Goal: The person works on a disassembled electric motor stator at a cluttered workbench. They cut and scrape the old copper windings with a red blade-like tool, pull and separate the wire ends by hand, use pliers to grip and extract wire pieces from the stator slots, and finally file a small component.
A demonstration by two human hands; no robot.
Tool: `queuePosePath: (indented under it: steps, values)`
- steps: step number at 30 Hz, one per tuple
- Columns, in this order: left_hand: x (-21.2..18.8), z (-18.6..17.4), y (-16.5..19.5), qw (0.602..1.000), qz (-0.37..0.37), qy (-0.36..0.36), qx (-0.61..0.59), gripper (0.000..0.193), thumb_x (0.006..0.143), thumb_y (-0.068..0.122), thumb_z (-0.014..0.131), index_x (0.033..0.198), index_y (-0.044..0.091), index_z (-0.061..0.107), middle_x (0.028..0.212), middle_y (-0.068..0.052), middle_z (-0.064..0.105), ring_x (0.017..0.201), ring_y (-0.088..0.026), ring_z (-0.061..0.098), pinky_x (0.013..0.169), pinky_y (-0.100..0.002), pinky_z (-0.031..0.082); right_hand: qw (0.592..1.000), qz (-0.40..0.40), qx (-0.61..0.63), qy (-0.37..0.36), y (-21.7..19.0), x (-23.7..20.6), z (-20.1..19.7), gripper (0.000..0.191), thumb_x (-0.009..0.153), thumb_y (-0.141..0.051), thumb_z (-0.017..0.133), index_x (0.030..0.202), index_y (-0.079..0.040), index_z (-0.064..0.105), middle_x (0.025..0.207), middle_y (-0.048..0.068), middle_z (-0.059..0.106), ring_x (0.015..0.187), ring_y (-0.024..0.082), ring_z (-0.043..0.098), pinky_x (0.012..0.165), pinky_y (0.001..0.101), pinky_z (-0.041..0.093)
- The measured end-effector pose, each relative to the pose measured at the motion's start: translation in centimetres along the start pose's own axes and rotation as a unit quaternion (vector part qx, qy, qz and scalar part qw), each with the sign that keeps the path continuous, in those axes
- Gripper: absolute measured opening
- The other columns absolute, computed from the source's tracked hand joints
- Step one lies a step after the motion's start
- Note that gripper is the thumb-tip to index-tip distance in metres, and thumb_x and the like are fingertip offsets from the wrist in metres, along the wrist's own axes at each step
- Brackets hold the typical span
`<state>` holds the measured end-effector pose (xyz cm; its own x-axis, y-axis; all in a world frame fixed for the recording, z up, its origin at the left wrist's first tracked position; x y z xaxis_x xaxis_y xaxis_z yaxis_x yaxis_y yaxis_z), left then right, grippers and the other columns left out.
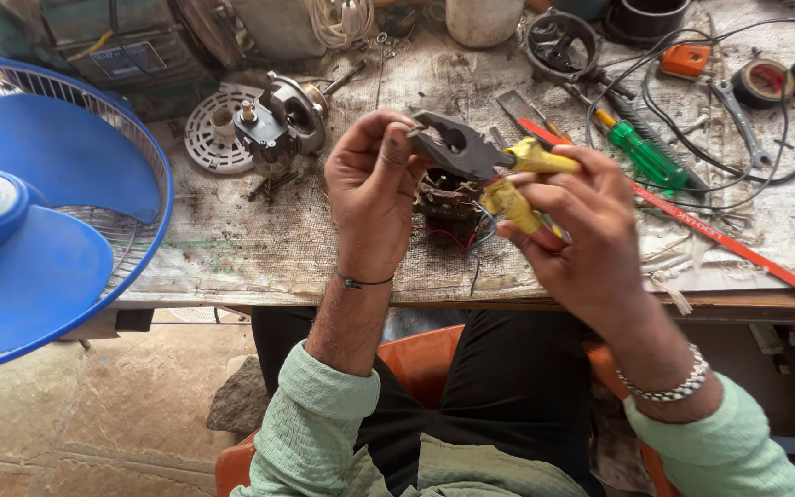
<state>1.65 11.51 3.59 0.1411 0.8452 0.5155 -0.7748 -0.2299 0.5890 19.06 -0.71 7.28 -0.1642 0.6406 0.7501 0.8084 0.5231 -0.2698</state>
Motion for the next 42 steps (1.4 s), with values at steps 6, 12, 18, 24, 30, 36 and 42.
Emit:
queuePosePath:
  steps: [6,12,18,24,30,36,42]
  values:
    - [-0.8,1.6,-0.5,0.998,-0.029,-0.049,0.031,0.020,0.110,0.016,0.069,0.114,-0.003,0.069,0.099,-0.012,0.075,0.090,-0.017,0.074,0.084,-0.031,0.064,0.999,-0.015,-0.024,-0.027,1.3,0.1,-1.6,0.042,0.084,-0.020,0.095,0.115,-0.009,0.068,0.118,0.007,0.074,0.125,0.034,0.064,0.106,0.0453,0.053]
    - [-1.0,1.1,0.4,1.000,0.001,-0.012,-0.024,0.017,0.111,0.015,0.070,0.114,-0.002,0.070,0.100,-0.013,0.076,0.099,-0.021,0.077,0.080,-0.033,0.065,0.999,0.023,0.023,-0.013,1.9,0.4,-2.0,0.039,0.081,-0.018,0.090,0.106,-0.005,0.063,0.121,0.012,0.069,0.130,0.037,0.061,0.108,0.0487,0.054]
    - [-1.2,1.2,0.5,1.000,0.003,0.002,-0.021,0.015,0.107,0.012,0.075,0.112,-0.001,0.070,0.102,-0.012,0.074,0.101,-0.021,0.077,0.077,-0.030,0.064,1.000,0.006,0.010,-0.026,1.1,1.1,-2.1,0.037,0.083,-0.015,0.090,0.104,-0.004,0.061,0.116,0.011,0.072,0.131,0.037,0.061,0.108,0.0488,0.053]
    - [-1.2,1.4,0.4,1.000,-0.010,-0.012,0.002,0.018,0.105,0.014,0.078,0.110,-0.002,0.070,0.100,-0.012,0.075,0.090,-0.016,0.075,0.076,-0.030,0.064,0.999,-0.027,-0.011,-0.044,0.6,0.7,-1.4,0.041,0.077,-0.012,0.092,0.107,-0.004,0.066,0.110,0.010,0.075,0.121,0.037,0.063,0.102,0.0492,0.052]
    - [-1.1,1.1,0.4,1.000,-0.015,-0.017,0.019,0.020,0.103,0.015,0.079,0.112,-0.001,0.072,0.095,-0.011,0.075,0.085,-0.015,0.075,0.074,-0.028,0.063,0.999,0.010,0.024,-0.035,1.7,-0.4,-1.6,0.043,0.084,-0.015,0.097,0.114,-0.007,0.069,0.111,0.008,0.073,0.118,0.030,0.065,0.090,0.0356,0.057]
    - [-1.3,1.0,0.3,0.998,-0.033,-0.033,0.037,0.020,0.106,0.015,0.078,0.110,-0.004,0.073,0.092,-0.014,0.076,0.083,-0.016,0.074,0.072,-0.026,0.059,0.999,-0.028,0.010,-0.022,1.0,0.1,-1.8,0.044,0.075,-0.013,0.096,0.107,-0.004,0.067,0.103,0.010,0.074,0.113,0.034,0.064,0.092,0.0440,0.054]
    - [-1.3,1.2,0.0,0.997,-0.054,-0.055,0.012,0.021,0.106,0.016,0.075,0.113,-0.003,0.072,0.089,-0.014,0.076,0.078,-0.016,0.074,0.070,-0.028,0.061,0.999,-0.034,0.027,-0.024,0.5,0.5,-1.9,0.043,0.075,-0.011,0.094,0.107,-0.005,0.067,0.104,0.011,0.075,0.113,0.034,0.064,0.091,0.0427,0.056]
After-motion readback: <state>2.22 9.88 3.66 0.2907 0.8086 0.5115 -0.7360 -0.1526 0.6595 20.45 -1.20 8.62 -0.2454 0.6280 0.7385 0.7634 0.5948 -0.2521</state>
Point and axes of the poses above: each hand's wrist, its own x-axis towards the middle knuckle, its own z-axis out of the palm, y = z × x, the point moved 8 cm from there along x, towards the middle knuckle
